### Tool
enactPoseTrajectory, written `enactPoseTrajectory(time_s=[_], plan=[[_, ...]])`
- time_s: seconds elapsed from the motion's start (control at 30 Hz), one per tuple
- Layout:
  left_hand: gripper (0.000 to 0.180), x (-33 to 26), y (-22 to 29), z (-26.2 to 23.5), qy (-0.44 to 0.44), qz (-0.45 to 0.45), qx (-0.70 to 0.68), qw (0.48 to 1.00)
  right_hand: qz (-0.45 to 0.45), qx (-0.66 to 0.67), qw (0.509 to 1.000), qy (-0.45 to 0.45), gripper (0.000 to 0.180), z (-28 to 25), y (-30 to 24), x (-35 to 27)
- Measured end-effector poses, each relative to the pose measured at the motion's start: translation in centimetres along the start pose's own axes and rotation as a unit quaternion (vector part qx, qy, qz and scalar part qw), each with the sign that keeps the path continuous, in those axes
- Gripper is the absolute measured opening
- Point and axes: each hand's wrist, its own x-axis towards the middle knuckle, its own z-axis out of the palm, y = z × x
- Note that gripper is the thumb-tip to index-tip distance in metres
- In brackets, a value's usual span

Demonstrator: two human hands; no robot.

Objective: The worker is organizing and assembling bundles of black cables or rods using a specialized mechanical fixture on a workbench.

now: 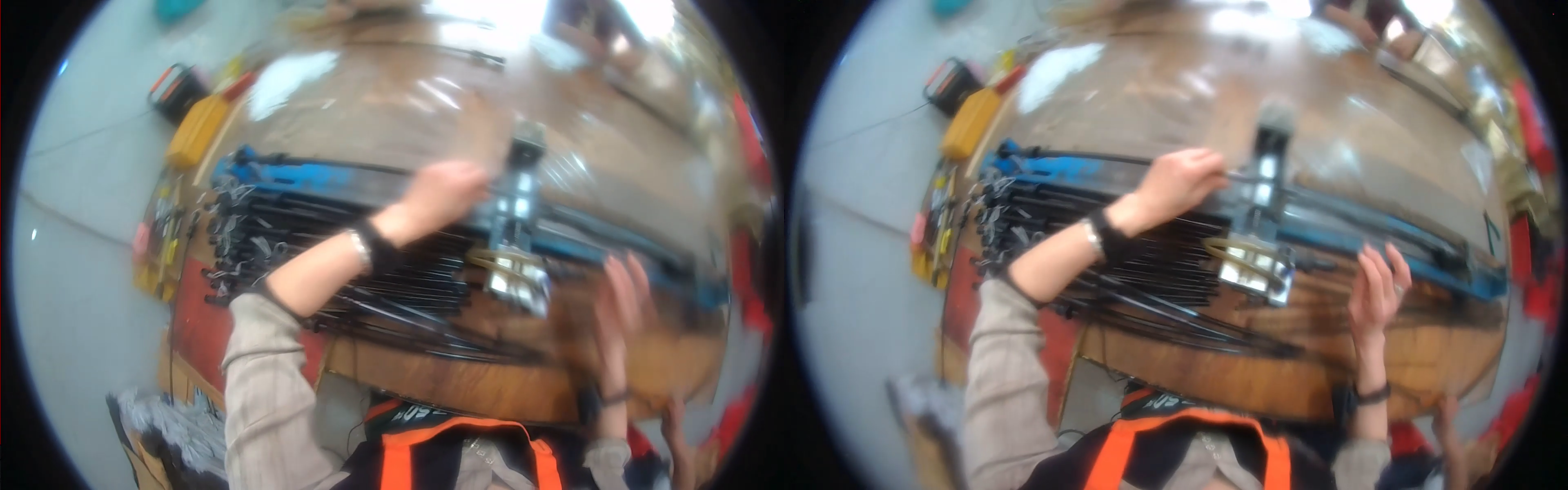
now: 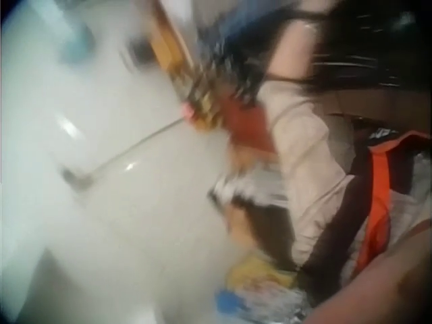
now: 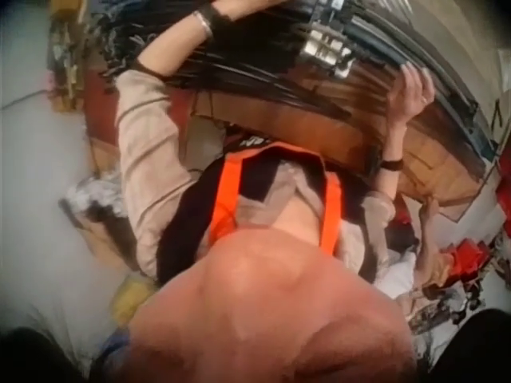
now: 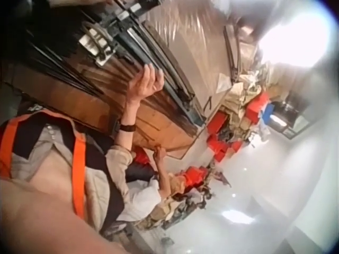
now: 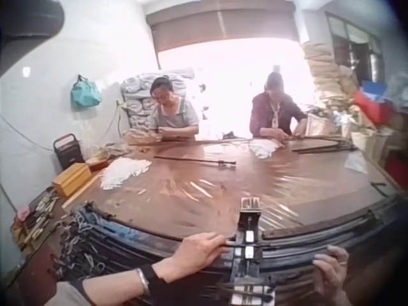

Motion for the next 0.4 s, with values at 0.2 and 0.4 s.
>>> enactPoseTrajectory(time_s=[0.2, 0.4], plan=[[0.015, 0.6, 1.2, 0.0, -0.11, -0.081, 0.079, 0.987, 0.012, 0.003, 1.0, -0.02, 0.027, 0.5, 0.0, -2.3], [0.016, 1.4, 1.8, -0.1, -0.139, -0.105, 0.097, 0.98, 0.089, 0.084, 0.99, -0.075, 0.026, 0.5, -1.5, -2.5]])
